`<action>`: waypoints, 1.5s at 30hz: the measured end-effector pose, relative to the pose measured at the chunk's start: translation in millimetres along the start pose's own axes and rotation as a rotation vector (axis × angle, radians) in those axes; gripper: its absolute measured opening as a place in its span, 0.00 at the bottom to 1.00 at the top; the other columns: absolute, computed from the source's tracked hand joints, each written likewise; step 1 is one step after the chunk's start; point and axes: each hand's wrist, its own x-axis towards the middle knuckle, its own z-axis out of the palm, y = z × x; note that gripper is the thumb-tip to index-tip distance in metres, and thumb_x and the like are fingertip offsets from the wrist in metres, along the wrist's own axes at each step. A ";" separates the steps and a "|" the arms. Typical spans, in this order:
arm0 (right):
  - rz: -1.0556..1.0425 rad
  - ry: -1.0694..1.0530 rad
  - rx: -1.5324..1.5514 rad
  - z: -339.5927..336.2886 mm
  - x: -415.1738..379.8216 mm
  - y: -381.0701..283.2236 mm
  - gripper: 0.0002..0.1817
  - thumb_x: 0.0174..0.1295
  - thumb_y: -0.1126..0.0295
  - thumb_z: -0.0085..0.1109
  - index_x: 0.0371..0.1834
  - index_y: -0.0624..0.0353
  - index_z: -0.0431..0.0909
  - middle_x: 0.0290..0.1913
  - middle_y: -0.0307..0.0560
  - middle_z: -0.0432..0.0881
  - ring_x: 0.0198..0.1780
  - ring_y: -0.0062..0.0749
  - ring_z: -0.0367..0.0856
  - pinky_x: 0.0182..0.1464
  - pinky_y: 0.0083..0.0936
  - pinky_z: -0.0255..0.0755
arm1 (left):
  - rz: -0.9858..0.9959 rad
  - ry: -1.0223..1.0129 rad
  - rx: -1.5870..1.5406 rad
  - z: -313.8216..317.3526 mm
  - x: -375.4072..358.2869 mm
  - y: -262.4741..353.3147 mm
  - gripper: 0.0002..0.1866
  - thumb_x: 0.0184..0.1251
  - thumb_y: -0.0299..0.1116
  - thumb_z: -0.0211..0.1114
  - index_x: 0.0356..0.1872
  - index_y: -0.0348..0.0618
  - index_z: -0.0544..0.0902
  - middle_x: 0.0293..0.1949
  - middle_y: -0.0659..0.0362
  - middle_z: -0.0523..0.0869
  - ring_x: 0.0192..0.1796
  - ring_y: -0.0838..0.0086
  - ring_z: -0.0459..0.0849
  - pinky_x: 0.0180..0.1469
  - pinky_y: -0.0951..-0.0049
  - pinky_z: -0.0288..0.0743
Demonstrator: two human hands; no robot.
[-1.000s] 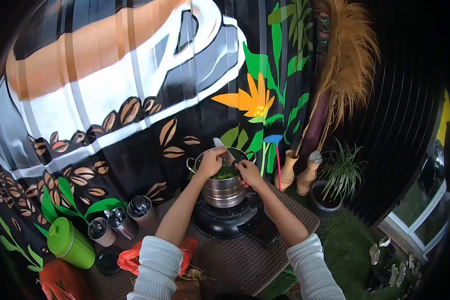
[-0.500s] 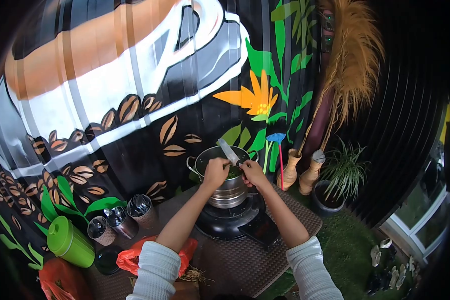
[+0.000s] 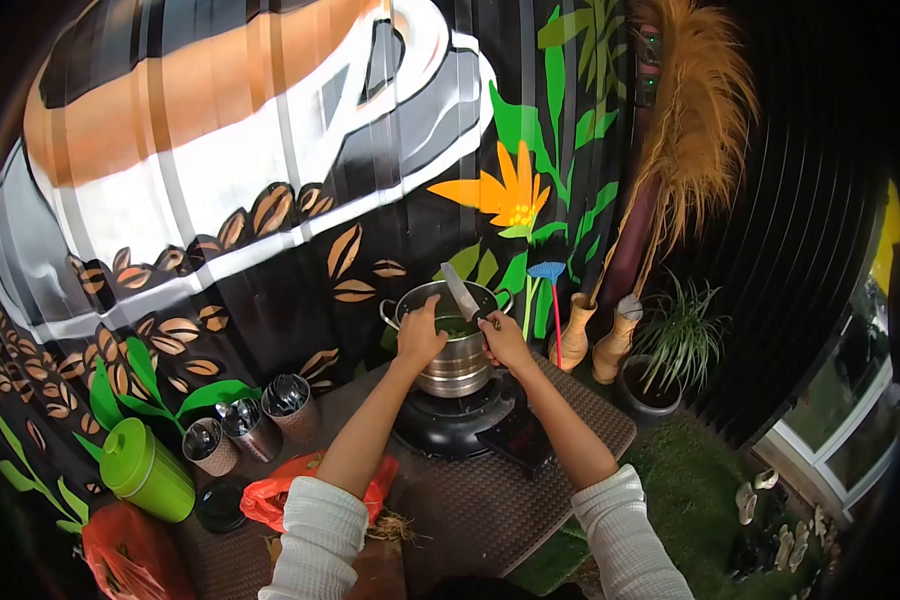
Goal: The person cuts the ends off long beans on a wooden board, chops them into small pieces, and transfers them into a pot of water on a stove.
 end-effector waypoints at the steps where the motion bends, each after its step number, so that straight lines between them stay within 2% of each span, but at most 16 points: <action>1: 0.006 0.000 0.001 1.5 -6.6 0.1 0.13 0.63 0.63 0.53 0.42 0.63 0.72 0.15 0.42 0.72 0.12 0.24 0.70 0.12 0.24 0.61 | 0.093 0.045 0.022 -5.8 -8.5 0.1 0.18 0.48 0.28 0.67 0.45 0.42 0.81 0.41 0.51 0.85 0.48 0.55 0.82 0.52 0.59 0.73; 6: -0.137 0.060 0.067 22.0 -44.5 3.7 0.10 0.64 0.66 0.54 0.39 0.63 0.72 0.14 0.43 0.72 0.11 0.24 0.69 0.12 0.24 0.60 | -0.015 -0.087 0.030 -54.5 -50.3 -5.9 0.09 0.54 0.36 0.65 0.34 0.48 0.86 0.39 0.56 0.86 0.49 0.60 0.82 0.55 0.57 0.67; 10: -0.047 0.002 0.171 55.0 -105.0 -15.9 0.08 0.65 0.66 0.53 0.36 0.60 0.71 0.14 0.39 0.69 0.10 0.19 0.64 0.10 0.21 0.53 | 0.096 0.073 0.136 -96.9 -98.6 -31.0 0.08 0.55 0.35 0.65 0.32 0.45 0.86 0.33 0.55 0.87 0.39 0.61 0.85 0.53 0.62 0.71; 12: 0.000 -0.014 0.162 75.1 -136.7 -21.1 0.08 0.65 0.66 0.52 0.37 0.60 0.71 0.14 0.38 0.69 0.10 0.19 0.63 0.10 0.21 0.52 | 0.033 0.029 -0.097 -117.0 -123.1 -50.6 0.07 0.56 0.33 0.66 0.32 0.41 0.86 0.29 0.54 0.87 0.32 0.66 0.86 0.44 0.70 0.77; 15: 0.076 -0.090 0.258 112.4 -184.8 -23.1 0.08 0.67 0.66 0.51 0.38 0.58 0.69 0.15 0.39 0.68 0.10 0.18 0.62 0.10 0.19 0.51 | -0.164 -0.007 -0.346 -148.7 -174.4 -69.1 0.07 0.55 0.33 0.66 0.30 0.41 0.87 0.24 0.55 0.86 0.27 0.69 0.85 0.42 0.68 0.78; 16: 0.100 -0.110 0.254 125.4 -199.8 -18.7 0.08 0.67 0.64 0.50 0.39 0.57 0.69 0.16 0.39 0.69 0.11 0.19 0.63 0.11 0.19 0.52 | -0.203 -0.080 -0.286 -163.4 -191.8 -74.7 0.09 0.58 0.32 0.67 0.33 0.36 0.86 0.26 0.56 0.87 0.30 0.78 0.86 0.35 0.78 0.77; 21: 0.212 -0.147 0.296 186.5 -276.8 -2.2 0.08 0.68 0.63 0.48 0.39 0.54 0.68 0.18 0.39 0.69 0.12 0.20 0.63 0.12 0.19 0.53 | -0.313 -0.148 -0.499 -202.3 -283.3 -117.9 0.08 0.58 0.32 0.66 0.32 0.37 0.86 0.25 0.54 0.87 0.28 0.75 0.87 0.34 0.76 0.79; 27: 0.310 -0.076 0.285 232.0 -353.3 31.0 0.07 0.68 0.63 0.49 0.39 0.55 0.69 0.18 0.38 0.70 0.12 0.19 0.64 0.12 0.19 0.55 | -0.440 -0.401 -0.908 -163.9 -378.6 -192.0 0.08 0.61 0.27 0.62 0.37 0.35 0.85 0.30 0.54 0.88 0.33 0.77 0.87 0.39 0.77 0.80; 29: 0.332 -0.044 0.256 239.4 -378.9 36.1 0.07 0.68 0.64 0.49 0.39 0.55 0.69 0.18 0.37 0.70 0.12 0.19 0.63 0.12 0.19 0.55 | -0.360 -0.302 -0.517 -155.4 -395.3 -191.2 0.09 0.60 0.26 0.61 0.38 0.35 0.86 0.32 0.55 0.88 0.36 0.76 0.87 0.40 0.74 0.80; 31: 0.379 0.004 0.229 243.1 -397.9 37.4 0.07 0.68 0.64 0.49 0.39 0.56 0.69 0.18 0.37 0.71 0.12 0.19 0.63 0.12 0.19 0.55 | -0.328 -0.253 -0.475 -149.0 -401.6 -187.2 0.09 0.58 0.26 0.60 0.38 0.36 0.86 0.34 0.54 0.88 0.35 0.72 0.87 0.42 0.73 0.80; 34: 0.415 0.042 0.233 241.8 -415.5 44.5 0.07 0.68 0.65 0.49 0.39 0.57 0.69 0.18 0.38 0.71 0.12 0.19 0.64 0.11 0.19 0.55 | -0.267 -0.123 -0.426 -140.1 -394.9 -185.6 0.08 0.56 0.24 0.60 0.34 0.35 0.86 0.28 0.47 0.86 0.32 0.59 0.86 0.38 0.66 0.79; 36: 0.427 0.071 0.258 241.2 -422.8 52.7 0.07 0.68 0.65 0.49 0.39 0.57 0.69 0.17 0.39 0.71 0.12 0.19 0.64 0.11 0.19 0.55 | -0.303 -0.366 -0.136 -134.1 -382.9 -186.5 0.13 0.55 0.22 0.56 0.40 0.34 0.84 0.33 0.43 0.85 0.37 0.50 0.84 0.42 0.58 0.79; 37: 0.407 0.090 0.203 242.3 -424.5 57.6 0.07 0.67 0.65 0.50 0.39 0.58 0.69 0.17 0.39 0.71 0.12 0.19 0.64 0.11 0.19 0.55 | -0.299 -0.371 -0.144 -131.0 -380.4 -184.1 0.13 0.55 0.22 0.56 0.40 0.34 0.84 0.33 0.43 0.85 0.37 0.50 0.84 0.42 0.58 0.79; 39: 0.382 0.113 0.148 245.1 -426.2 64.1 0.07 0.67 0.66 0.50 0.39 0.58 0.70 0.17 0.40 0.71 0.11 0.19 0.64 0.10 0.19 0.55 | -0.156 -0.304 -0.100 -121.9 -371.7 -183.2 0.20 0.53 0.19 0.54 0.51 0.34 0.78 0.39 0.40 0.83 0.42 0.45 0.82 0.47 0.53 0.76; 40: 0.371 0.079 0.118 246.9 -427.6 66.2 0.07 0.67 0.66 0.51 0.39 0.58 0.70 0.17 0.40 0.71 0.11 0.19 0.64 0.10 0.19 0.55 | -0.120 -0.392 -0.032 -116.5 -364.8 -186.3 0.26 0.53 0.19 0.54 0.58 0.35 0.71 0.44 0.37 0.81 0.47 0.45 0.80 0.49 0.52 0.75; 45: 0.382 0.069 -0.003 253.5 -414.9 73.3 0.08 0.66 0.67 0.51 0.40 0.59 0.71 0.16 0.41 0.72 0.11 0.19 0.65 0.10 0.20 0.56 | -0.261 -0.597 -0.101 -84.4 -336.1 -201.7 0.28 0.53 0.19 0.54 0.61 0.36 0.69 0.54 0.38 0.76 0.56 0.46 0.76 0.55 0.53 0.72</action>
